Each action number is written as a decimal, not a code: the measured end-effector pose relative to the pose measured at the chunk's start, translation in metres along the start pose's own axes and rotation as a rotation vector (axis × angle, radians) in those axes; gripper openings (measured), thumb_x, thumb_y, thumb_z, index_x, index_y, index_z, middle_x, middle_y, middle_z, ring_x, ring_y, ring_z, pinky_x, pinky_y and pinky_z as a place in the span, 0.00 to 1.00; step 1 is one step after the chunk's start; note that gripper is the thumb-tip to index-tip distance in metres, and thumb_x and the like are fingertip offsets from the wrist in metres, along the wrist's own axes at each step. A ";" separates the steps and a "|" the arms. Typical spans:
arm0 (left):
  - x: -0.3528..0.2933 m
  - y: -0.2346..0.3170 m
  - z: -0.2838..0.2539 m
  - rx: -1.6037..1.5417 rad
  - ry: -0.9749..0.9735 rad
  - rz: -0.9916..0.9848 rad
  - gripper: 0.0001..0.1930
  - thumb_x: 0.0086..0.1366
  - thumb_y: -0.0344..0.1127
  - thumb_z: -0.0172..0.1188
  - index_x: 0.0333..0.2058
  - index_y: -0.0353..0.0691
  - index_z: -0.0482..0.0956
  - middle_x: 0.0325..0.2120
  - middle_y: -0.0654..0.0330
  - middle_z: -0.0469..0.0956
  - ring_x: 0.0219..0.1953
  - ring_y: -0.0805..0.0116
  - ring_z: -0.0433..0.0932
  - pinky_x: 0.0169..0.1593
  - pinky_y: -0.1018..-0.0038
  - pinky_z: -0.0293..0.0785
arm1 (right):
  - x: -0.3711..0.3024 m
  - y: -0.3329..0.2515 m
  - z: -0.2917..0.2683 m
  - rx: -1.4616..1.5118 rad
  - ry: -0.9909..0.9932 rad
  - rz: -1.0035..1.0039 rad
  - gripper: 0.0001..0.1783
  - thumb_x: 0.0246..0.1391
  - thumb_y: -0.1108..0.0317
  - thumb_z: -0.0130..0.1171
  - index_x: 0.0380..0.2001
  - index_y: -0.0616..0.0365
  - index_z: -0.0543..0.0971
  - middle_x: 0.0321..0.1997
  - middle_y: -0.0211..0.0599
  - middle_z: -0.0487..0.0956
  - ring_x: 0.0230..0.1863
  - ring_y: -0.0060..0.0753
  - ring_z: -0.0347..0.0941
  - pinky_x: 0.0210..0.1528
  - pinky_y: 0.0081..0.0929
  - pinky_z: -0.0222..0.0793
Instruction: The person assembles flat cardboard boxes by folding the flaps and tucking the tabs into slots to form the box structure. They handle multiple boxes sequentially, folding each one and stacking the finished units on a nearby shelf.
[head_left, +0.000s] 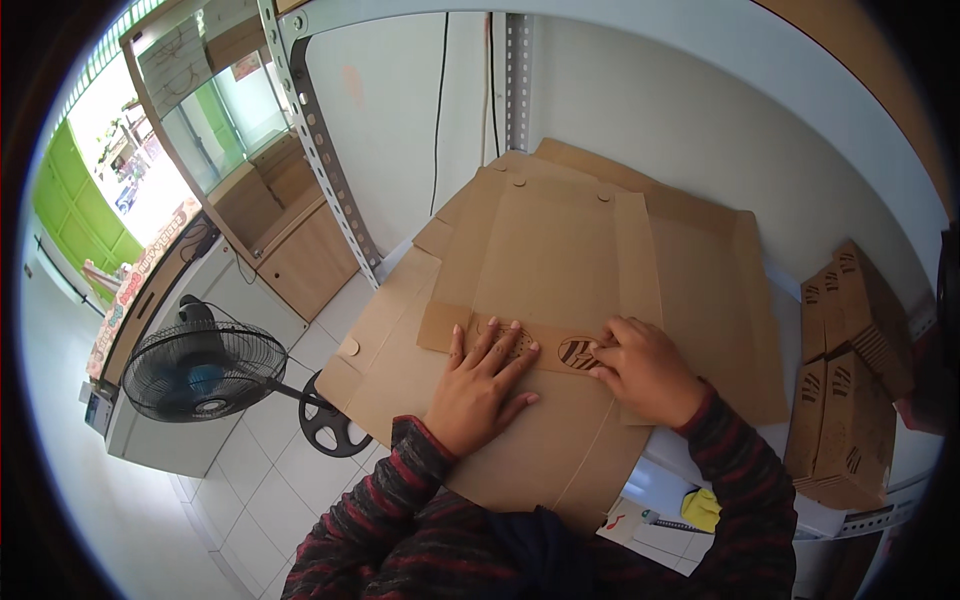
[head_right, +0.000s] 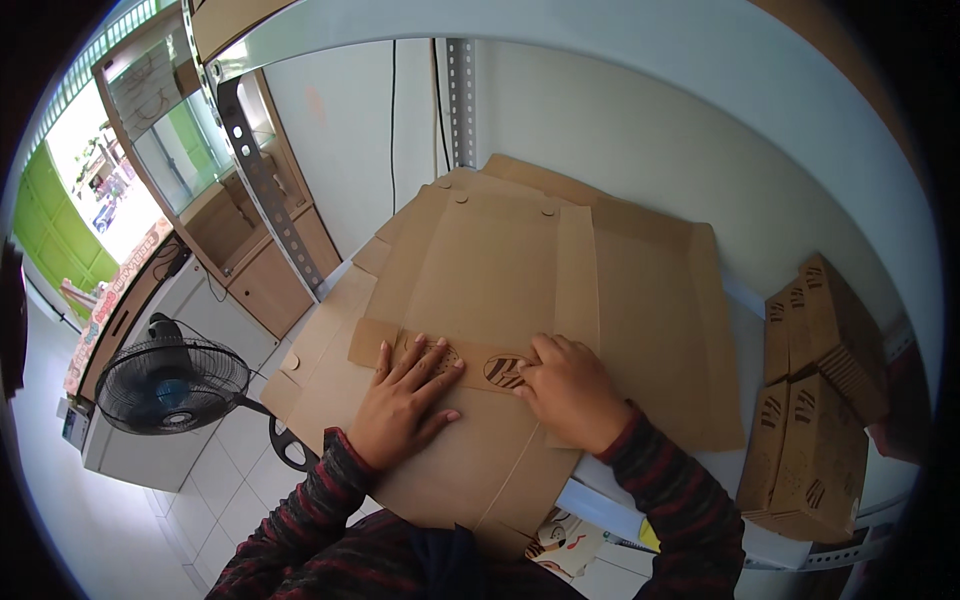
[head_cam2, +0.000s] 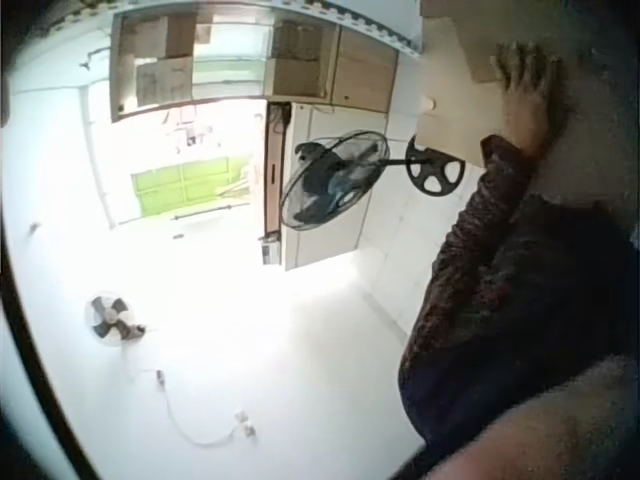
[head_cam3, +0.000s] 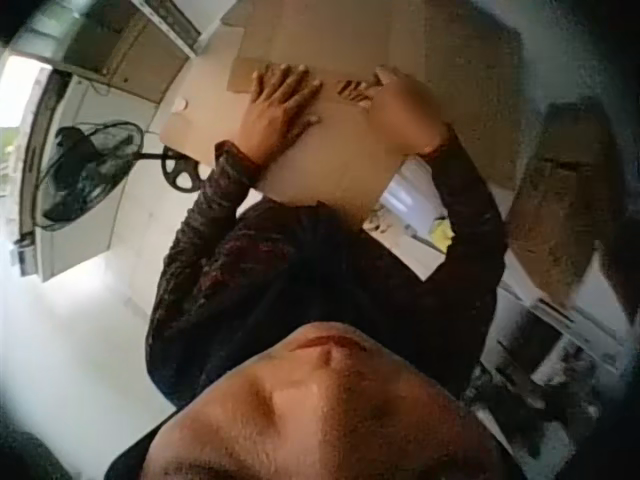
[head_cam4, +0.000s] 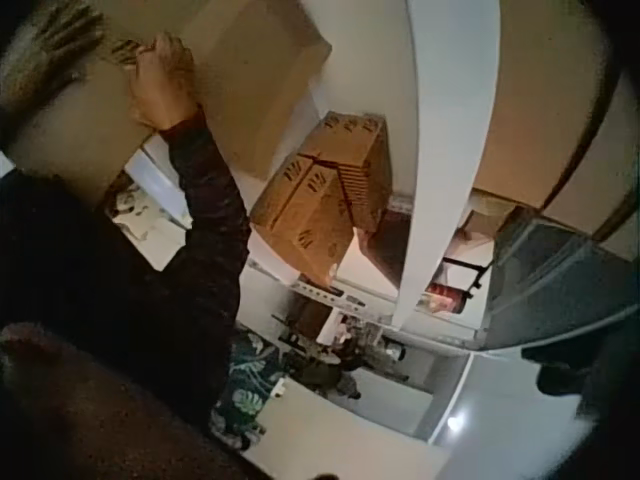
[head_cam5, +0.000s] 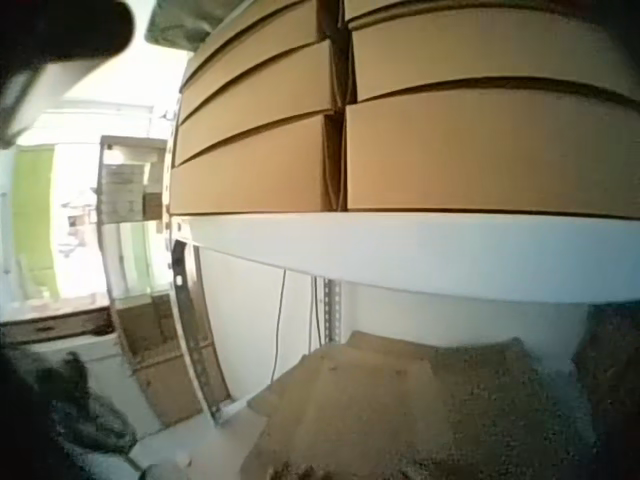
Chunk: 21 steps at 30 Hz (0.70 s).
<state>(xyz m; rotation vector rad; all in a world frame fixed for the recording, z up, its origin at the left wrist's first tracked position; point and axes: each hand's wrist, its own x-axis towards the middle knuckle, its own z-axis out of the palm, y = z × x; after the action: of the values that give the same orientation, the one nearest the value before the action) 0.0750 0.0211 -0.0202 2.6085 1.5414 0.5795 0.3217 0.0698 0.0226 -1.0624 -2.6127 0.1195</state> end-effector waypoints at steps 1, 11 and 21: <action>0.000 0.000 -0.003 -0.012 -0.002 0.009 0.31 0.63 0.52 0.56 0.64 0.51 0.65 0.66 0.53 0.58 0.69 0.49 0.52 0.69 0.45 0.38 | -0.002 0.002 -0.010 0.042 -0.015 -0.023 0.13 0.48 0.61 0.64 0.27 0.62 0.79 0.35 0.42 0.73 0.40 0.45 0.72 0.46 0.39 0.68; 0.009 0.008 -0.032 -0.147 0.352 -0.042 0.34 0.53 0.32 0.68 0.60 0.48 0.69 0.61 0.55 0.65 0.68 0.49 0.56 0.68 0.39 0.31 | -0.026 -0.030 -0.057 -0.295 -0.353 0.132 0.22 0.34 0.62 0.72 0.32 0.65 0.78 0.33 0.48 0.77 0.42 0.54 0.74 0.48 0.42 0.69; -0.016 0.001 -0.022 -0.206 0.257 0.093 0.05 0.54 0.26 0.62 0.30 0.44 0.78 0.35 0.66 0.79 0.50 0.65 0.77 0.68 0.39 0.38 | -0.023 0.000 -0.077 -0.012 -0.299 0.190 0.04 0.45 0.72 0.60 0.25 0.62 0.81 0.24 0.51 0.78 0.31 0.54 0.76 0.37 0.40 0.73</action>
<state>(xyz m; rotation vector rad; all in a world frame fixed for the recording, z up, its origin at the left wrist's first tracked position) 0.0617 0.0034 -0.0044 2.5372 1.3383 1.0578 0.3615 0.0509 0.0892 -1.3917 -2.7654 0.3294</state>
